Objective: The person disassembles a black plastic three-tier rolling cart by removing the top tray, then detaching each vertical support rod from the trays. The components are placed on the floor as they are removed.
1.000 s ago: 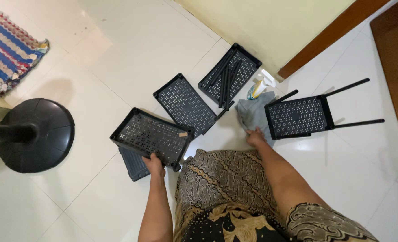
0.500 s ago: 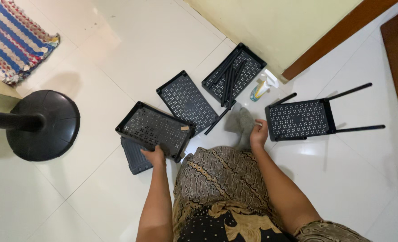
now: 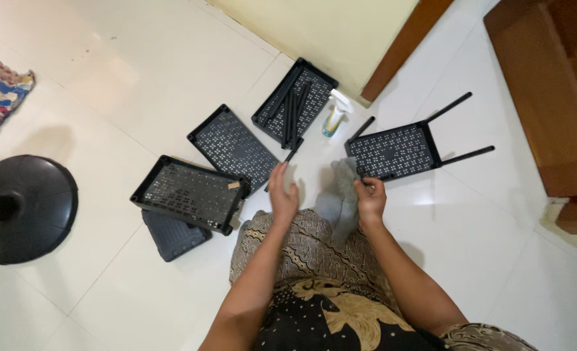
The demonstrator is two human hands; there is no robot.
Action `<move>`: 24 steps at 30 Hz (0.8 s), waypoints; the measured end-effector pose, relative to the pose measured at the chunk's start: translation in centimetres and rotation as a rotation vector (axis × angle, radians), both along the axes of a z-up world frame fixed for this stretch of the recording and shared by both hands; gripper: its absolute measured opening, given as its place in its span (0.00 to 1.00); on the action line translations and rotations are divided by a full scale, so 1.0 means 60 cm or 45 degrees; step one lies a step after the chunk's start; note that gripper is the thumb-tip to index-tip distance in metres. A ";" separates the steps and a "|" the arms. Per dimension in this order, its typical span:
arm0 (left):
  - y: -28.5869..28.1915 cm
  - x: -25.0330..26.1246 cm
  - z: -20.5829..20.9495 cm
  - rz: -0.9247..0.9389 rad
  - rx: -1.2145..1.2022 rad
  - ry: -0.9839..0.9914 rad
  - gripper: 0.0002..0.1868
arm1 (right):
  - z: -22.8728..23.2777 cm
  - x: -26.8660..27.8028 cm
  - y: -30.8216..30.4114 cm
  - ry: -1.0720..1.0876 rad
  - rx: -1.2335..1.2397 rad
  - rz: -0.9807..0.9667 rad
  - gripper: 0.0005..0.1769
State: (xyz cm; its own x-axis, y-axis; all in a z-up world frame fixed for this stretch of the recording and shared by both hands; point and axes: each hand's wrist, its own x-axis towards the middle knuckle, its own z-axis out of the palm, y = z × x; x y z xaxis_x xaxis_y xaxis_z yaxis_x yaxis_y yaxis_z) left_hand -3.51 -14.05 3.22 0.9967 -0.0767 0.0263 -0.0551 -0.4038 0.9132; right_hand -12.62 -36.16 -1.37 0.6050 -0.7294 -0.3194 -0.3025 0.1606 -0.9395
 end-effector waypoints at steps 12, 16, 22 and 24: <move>-0.123 -0.002 -0.143 -0.285 -0.382 0.294 0.23 | 0.000 0.032 -0.146 0.191 -0.788 0.516 0.14; -0.119 -0.003 -0.173 -0.151 -0.096 0.624 0.30 | 0.074 0.027 -0.112 0.087 -0.671 0.728 0.14; -0.099 -0.022 -0.144 -0.019 -0.412 1.127 0.34 | 0.188 -0.024 -0.008 0.024 -0.620 0.902 0.11; -0.076 -0.025 -0.136 0.000 -0.382 1.092 0.29 | 0.224 -0.036 0.026 -0.142 -0.524 0.981 0.08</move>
